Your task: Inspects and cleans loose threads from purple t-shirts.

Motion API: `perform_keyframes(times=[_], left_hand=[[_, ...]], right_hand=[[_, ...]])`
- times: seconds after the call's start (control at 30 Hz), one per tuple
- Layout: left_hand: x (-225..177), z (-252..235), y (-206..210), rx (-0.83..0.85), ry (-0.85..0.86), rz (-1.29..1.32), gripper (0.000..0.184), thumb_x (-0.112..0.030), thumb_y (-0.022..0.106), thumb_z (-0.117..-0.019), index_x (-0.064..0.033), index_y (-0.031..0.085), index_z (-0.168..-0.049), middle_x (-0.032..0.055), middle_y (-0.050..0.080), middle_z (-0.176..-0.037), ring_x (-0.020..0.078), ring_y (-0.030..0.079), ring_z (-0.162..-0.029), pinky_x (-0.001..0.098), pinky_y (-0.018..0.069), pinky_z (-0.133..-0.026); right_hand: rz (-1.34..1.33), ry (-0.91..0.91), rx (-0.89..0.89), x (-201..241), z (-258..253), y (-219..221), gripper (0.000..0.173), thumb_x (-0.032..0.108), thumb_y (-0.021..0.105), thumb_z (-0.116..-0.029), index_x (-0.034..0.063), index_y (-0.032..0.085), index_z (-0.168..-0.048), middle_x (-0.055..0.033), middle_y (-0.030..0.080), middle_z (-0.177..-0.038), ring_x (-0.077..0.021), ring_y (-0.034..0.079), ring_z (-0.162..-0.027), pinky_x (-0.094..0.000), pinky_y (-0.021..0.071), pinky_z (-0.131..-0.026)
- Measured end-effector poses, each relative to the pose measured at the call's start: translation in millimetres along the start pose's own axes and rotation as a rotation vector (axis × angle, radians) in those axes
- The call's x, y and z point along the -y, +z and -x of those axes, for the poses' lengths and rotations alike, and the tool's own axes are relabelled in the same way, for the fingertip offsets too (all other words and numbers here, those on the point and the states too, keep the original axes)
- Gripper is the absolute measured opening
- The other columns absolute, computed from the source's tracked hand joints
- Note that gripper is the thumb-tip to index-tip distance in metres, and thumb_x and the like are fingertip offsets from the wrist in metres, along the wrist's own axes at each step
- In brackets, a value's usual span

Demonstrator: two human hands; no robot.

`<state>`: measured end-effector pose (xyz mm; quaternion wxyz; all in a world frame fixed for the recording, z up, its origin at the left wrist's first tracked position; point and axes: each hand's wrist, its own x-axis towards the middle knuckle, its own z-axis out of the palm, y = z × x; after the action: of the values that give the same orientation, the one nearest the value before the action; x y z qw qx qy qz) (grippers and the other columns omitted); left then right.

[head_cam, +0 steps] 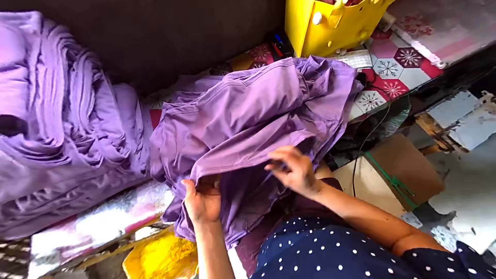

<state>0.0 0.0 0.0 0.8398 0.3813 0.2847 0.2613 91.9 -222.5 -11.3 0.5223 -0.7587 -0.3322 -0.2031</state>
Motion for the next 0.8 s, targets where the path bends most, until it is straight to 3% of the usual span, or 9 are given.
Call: perform_keyframes(times=[0.17, 0.4, 0.5, 0.57, 0.6, 0.67, 0.7, 0.77, 0.8], left_hand=[[26.7, -20.3, -30.1, -0.124, -0.093, -0.052, 0.057, -0.043, 0.01, -0.1122, -0.0046, 0.051, -0.123, 0.0058, 0.072, -0.101, 0.0176, 0.072, -0.095, 0.0385, 0.0598, -0.09], [28.7, -19.9, -25.0, -0.178, -0.074, -0.049, 0.051, -0.041, 0.014, -0.113, -0.0068, 0.051, -0.117, 0.0057, 0.072, -0.095, 0.0184, 0.073, -0.09, 0.039, 0.0607, -0.087], [26.0, -16.0, -22.1, -0.185, -0.041, -0.117, 0.055, -0.044, 0.013, -0.1124, -0.0051, 0.051, -0.121, 0.0079, 0.073, -0.097, 0.0193, 0.073, -0.09, 0.0402, 0.061, -0.087], [25.2, -2.3, -35.1, 0.01, 0.077, -0.434, 0.058, -0.04, 0.015, -0.1125, 0.0048, 0.035, -0.144, 0.0129, 0.064, -0.128, 0.0181, 0.068, -0.112, 0.0377, 0.0554, -0.1], [22.0, 6.3, -52.2, 0.168, 0.169, -0.723, 0.065, -0.041, 0.027, -0.1104, 0.0132, 0.029, -0.146, 0.0184, 0.056, -0.14, 0.0177, 0.062, -0.124, 0.0361, 0.0516, -0.106], [1.8, 24.9, -83.8, 0.429, 0.353, -1.395, 0.107, -0.076, 0.058, -0.0852, 0.0178, 0.048, -0.137, 0.0316, 0.058, -0.136, 0.0352, 0.057, -0.13, 0.0498, 0.0462, -0.108], [-9.2, 32.8, -93.1, 0.541, 0.382, -1.64, 0.111, -0.078, 0.07, -0.0702, 0.0123, 0.056, -0.134, 0.0368, 0.058, -0.131, 0.0499, 0.055, -0.126, 0.0639, 0.0441, -0.104], [-27.1, 40.3, -115.7, 0.675, 0.365, -1.927, 0.112, -0.058, 0.092, -0.0519, -0.0074, 0.056, -0.145, 0.0352, 0.051, -0.142, 0.062, 0.044, -0.131, 0.0816, 0.0286, -0.104], [-36.9, 39.6, -126.6, 0.674, 0.375, -1.994, 0.108, -0.042, 0.098, -0.0504, -0.0148, 0.057, -0.146, 0.0308, 0.044, -0.152, 0.0656, 0.032, -0.139, 0.0897, 0.0161, -0.102]], right_hand=[[0.301, 0.42, -0.005, -78.8, 27.4, -51.6, 0.06, 0.023, 0.088, -0.0787, -0.0027, 0.066, -0.128, -0.0234, 0.065, -0.124, -0.0347, 0.069, -0.103, -0.0526, 0.0584, -0.081], [0.378, 0.26, 0.125, -94.7, 21.4, -54.8, 0.079, 0.036, 0.094, -0.0654, 0.0021, 0.066, -0.131, -0.0201, 0.064, -0.129, -0.0322, 0.072, -0.087, -0.0488, 0.0572, -0.059], [0.434, 0.148, 0.156, -98.7, 19.5, -50.9, 0.063, 0.034, 0.09, -0.0728, 0.0063, 0.071, -0.126, -0.0154, 0.068, -0.124, -0.0273, 0.071, -0.073, -0.0441, 0.0535, -0.05], [0.478, 0.06, 0.137, -103.4, 16.4, -51.8, 0.035, 0.02, 0.082, -0.0802, 0.0065, 0.076, -0.112, -0.0135, 0.074, -0.111, -0.027, 0.071, -0.068, -0.0432, 0.0527, -0.048], [0.494, 0.061, 0.131, -105.4, 14.1, -53.9, 0.025, 0.012, 0.079, -0.0818, 0.0046, 0.076, -0.106, -0.0147, 0.074, -0.106, -0.0291, 0.071, -0.068, -0.0455, 0.0534, -0.049], [0.498, 0.171, 0.136, -105.9, 1.3, -62.2, 0.02, 0.006, 0.072, -0.088, -0.0022, 0.072, -0.106, -0.0204, 0.072, -0.105, -0.0358, 0.072, -0.076, -0.0524, 0.0561, -0.057], [0.485, 0.262, 0.133, -107.0, -10.5, -66.3, 0.022, 0.008, 0.069, -0.0927, -0.0056, 0.07, -0.11, -0.0232, 0.071, -0.106, -0.039, 0.072, -0.083, -0.0557, 0.0572, -0.066], [0.42, 0.446, 0.107, -109.8, -36.5, -71.4, 0.029, 0.013, 0.062, -0.0986, -0.0096, 0.067, -0.116, -0.0273, 0.07, -0.105, -0.0412, 0.07, -0.091, -0.0575, 0.0557, -0.08], [0.386, 0.507, 0.09, -110.6, -48.1, -72.1, 0.032, 0.015, 0.06, -0.1, -0.0103, 0.066, -0.118, -0.0283, 0.07, -0.103, -0.0408, 0.07, -0.091, -0.0565, 0.0544, -0.082]])
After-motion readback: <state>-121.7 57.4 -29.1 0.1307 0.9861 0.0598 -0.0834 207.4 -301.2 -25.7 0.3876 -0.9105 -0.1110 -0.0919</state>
